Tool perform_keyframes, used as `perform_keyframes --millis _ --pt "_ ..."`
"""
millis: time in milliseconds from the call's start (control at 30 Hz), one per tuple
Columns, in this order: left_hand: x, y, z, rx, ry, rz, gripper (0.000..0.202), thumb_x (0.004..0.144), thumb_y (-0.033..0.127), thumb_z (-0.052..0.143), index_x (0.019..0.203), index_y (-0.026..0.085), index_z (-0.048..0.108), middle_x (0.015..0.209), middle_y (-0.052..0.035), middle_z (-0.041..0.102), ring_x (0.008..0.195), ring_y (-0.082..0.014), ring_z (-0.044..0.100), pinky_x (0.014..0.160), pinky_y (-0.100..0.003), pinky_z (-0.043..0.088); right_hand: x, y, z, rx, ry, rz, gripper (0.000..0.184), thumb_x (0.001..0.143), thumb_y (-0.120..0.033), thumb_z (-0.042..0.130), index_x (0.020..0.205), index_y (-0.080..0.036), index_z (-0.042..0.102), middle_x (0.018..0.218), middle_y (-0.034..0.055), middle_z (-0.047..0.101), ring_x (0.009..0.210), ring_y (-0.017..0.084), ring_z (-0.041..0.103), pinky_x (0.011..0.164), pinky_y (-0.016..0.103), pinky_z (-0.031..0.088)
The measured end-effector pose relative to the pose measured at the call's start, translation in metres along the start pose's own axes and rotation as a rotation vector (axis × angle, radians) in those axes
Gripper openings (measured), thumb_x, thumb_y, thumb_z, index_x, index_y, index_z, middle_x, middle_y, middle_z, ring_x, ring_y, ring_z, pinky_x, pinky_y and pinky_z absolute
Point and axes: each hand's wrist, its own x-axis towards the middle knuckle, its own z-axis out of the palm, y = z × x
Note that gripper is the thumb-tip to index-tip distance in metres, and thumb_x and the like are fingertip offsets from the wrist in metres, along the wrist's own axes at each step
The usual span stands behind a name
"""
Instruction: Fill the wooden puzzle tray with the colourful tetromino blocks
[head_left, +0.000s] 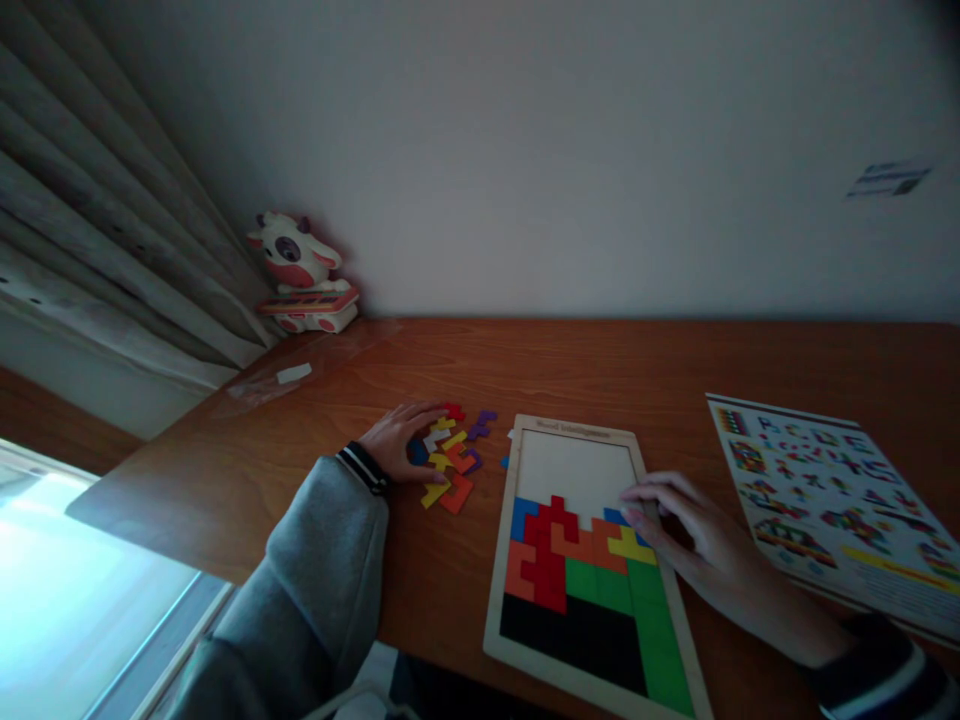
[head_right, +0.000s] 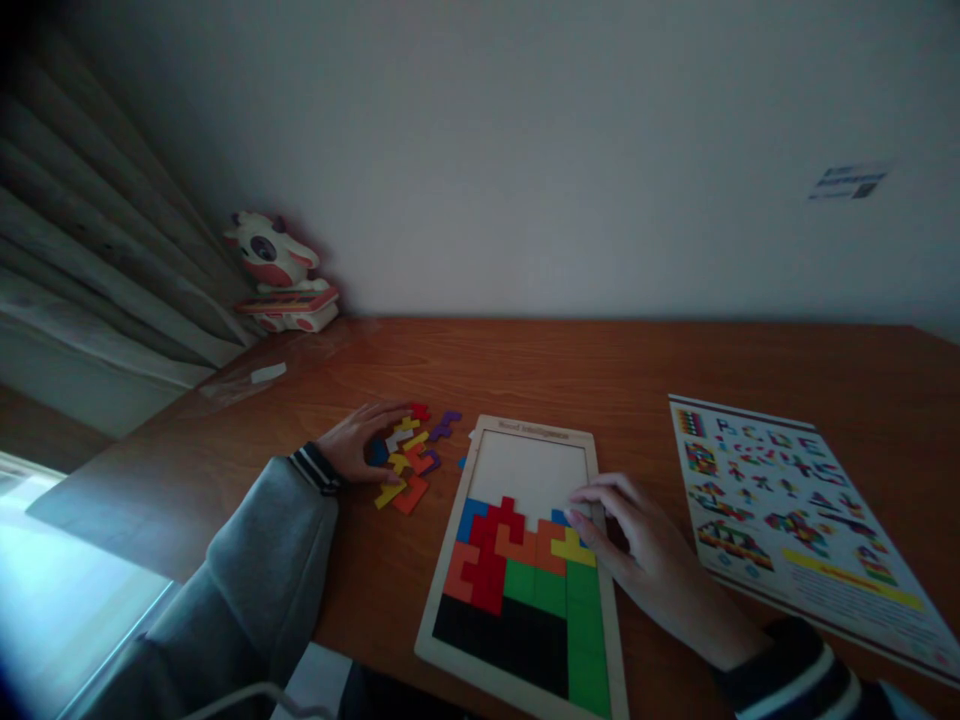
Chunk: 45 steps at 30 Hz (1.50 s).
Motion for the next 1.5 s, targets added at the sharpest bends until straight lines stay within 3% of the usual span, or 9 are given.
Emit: perform_keyframes --millis 100,233,333,567,700,833,1100,1300,1500 --pt "-0.002 -0.002 0.002 -0.007 -0.015 0.014 0.093 0.064 0.066 0.081 0.14 0.019 0.054 0.143 -0.018 0.055 0.127 -0.0344 0.056 0.107 -0.051 0.046 0.0 -0.001 0.001 0.006 -0.004 0.012 0.031 0.097 -0.052 0.05 0.106 -0.027 0.065 0.107 0.0077 0.063 0.096 0.023 0.064 0.083 0.04 0.055" --pt "0.003 0.005 0.01 -0.007 0.045 0.118 0.05 0.083 0.051 0.072 0.121 0.019 0.068 0.13 -0.0153 0.065 0.12 -0.029 0.063 0.103 -0.047 0.05 0.0 -0.003 0.0 0.0 -0.004 0.014 0.03 0.097 -0.052 0.05 0.105 -0.027 0.065 0.108 0.0072 0.063 0.099 0.024 0.063 0.085 0.04 0.055" --pt "0.006 0.01 0.013 -0.023 0.094 0.172 0.034 0.088 0.042 0.067 0.114 0.019 0.071 0.123 -0.0135 0.07 0.116 -0.0273 0.065 0.1 -0.047 0.052 0.001 -0.003 0.0 -0.004 -0.005 0.006 0.029 0.097 -0.051 0.051 0.106 -0.027 0.065 0.109 0.0074 0.063 0.1 0.024 0.063 0.086 0.04 0.055" --pt "0.01 0.029 0.014 -0.079 0.133 0.211 0.053 0.081 0.051 0.074 0.123 0.018 0.067 0.119 -0.0141 0.072 0.112 -0.0284 0.067 0.098 -0.047 0.053 0.0 0.0 0.0 0.002 -0.016 0.02 0.03 0.097 -0.052 0.05 0.106 -0.028 0.066 0.108 0.0073 0.063 0.097 0.023 0.064 0.086 0.041 0.055" --pt "0.014 0.038 0.02 -0.097 0.179 0.267 0.035 0.088 0.042 0.07 0.115 0.019 0.07 0.111 -0.0117 0.075 0.101 -0.0235 0.072 0.09 -0.04 0.058 0.0 0.001 0.001 -0.019 0.005 0.004 0.03 0.096 -0.052 0.052 0.109 -0.028 0.066 0.109 0.0065 0.064 0.095 0.023 0.065 0.083 0.04 0.056" --pt "0.016 0.043 0.019 -0.12 0.214 0.309 0.031 0.089 0.037 0.07 0.113 0.017 0.07 0.101 -0.0115 0.077 0.091 -0.0204 0.074 0.082 -0.034 0.061 0.001 -0.002 0.0 -0.023 0.012 0.0 0.03 0.096 -0.051 0.051 0.105 -0.028 0.067 0.106 0.0064 0.065 0.096 0.023 0.065 0.084 0.04 0.056" --pt "0.025 0.065 0.022 -0.175 0.287 0.204 0.019 0.093 0.026 0.062 0.109 0.019 0.071 0.106 -0.0088 0.076 0.096 -0.0185 0.073 0.086 -0.033 0.061 0.002 -0.003 0.001 -0.034 0.028 -0.007 0.03 0.096 -0.052 0.052 0.105 -0.027 0.067 0.106 0.0081 0.066 0.096 0.024 0.065 0.083 0.041 0.056" --pt "0.024 0.064 0.021 -0.099 0.231 0.171 0.035 0.084 0.028 0.068 0.117 0.017 0.068 0.109 -0.0126 0.074 0.1 -0.0256 0.071 0.09 -0.044 0.059 0.001 -0.002 0.001 -0.018 0.008 -0.001 0.028 0.097 -0.049 0.052 0.109 -0.028 0.066 0.109 0.0068 0.064 0.094 0.022 0.065 0.082 0.039 0.056" --pt "0.023 0.059 0.025 -0.109 0.232 0.208 0.025 0.09 0.023 0.062 0.113 0.018 0.069 0.105 -0.0101 0.076 0.095 -0.0214 0.073 0.085 -0.036 0.061 0.001 -0.004 0.0 -0.004 -0.006 0.006 0.029 0.097 -0.05 0.05 0.107 -0.027 0.065 0.108 0.0071 0.062 0.095 0.023 0.064 0.085 0.04 0.055"
